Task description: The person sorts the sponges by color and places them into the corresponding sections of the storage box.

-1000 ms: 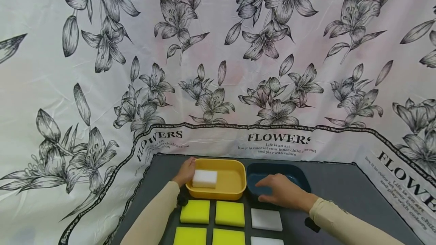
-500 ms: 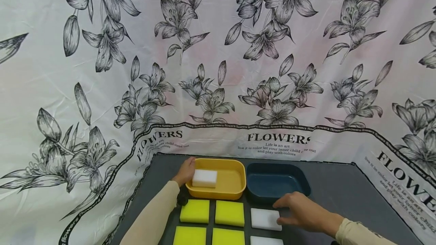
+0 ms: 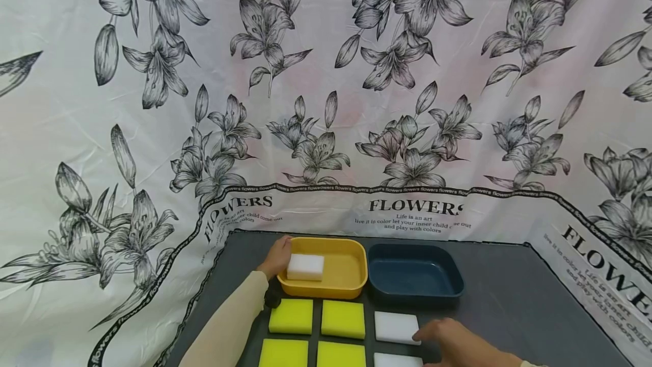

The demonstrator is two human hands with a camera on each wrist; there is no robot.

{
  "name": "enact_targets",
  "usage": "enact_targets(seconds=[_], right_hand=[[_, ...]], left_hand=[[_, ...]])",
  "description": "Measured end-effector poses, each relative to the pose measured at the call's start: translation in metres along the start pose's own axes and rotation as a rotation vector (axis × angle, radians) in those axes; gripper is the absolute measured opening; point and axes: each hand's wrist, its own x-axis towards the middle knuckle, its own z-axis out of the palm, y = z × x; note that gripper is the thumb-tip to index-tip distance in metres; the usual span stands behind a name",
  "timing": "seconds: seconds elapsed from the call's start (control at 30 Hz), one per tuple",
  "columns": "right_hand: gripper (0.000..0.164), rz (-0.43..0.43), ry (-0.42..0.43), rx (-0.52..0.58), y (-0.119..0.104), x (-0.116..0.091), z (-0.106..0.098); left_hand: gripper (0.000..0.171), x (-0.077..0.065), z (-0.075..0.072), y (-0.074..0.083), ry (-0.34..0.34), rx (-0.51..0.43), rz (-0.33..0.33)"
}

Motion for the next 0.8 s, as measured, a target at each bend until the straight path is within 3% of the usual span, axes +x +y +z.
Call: enact_targets(seconds=[0.1,0.17,0.37,0.47,0.63,0.8], right_hand=[[0.047,0.032,-0.025,0.116,0.003,0.0,0.007],[0.044,0.006,-0.036,0.139,0.008,0.0,0.012],[0.029,-0.253,-0.019,-0.018,0.031,0.004,0.028],[0.022,-0.347,0.015,-0.071,0.037,0.006,0.035],[0.015,-0.448,0.1,-0.14,0.033,0.007,0.041],[0.015,-0.411,0.1,-0.149,0.029,0.006,0.044]], left_hand=[[0.046,0.003,0.0,-0.006,-0.001,-0.013,0.011],[0.049,0.013,0.003,-0.02,-0.006,-0.015,0.037],[0.049,0.051,0.014,-0.072,0.002,-0.061,0.029],[0.046,0.061,0.017,-0.082,0.01,-0.063,0.02],[0.045,0.066,0.018,-0.087,0.009,-0.058,0.012],[0.048,0.059,0.017,-0.081,0.012,-0.071,0.013]])
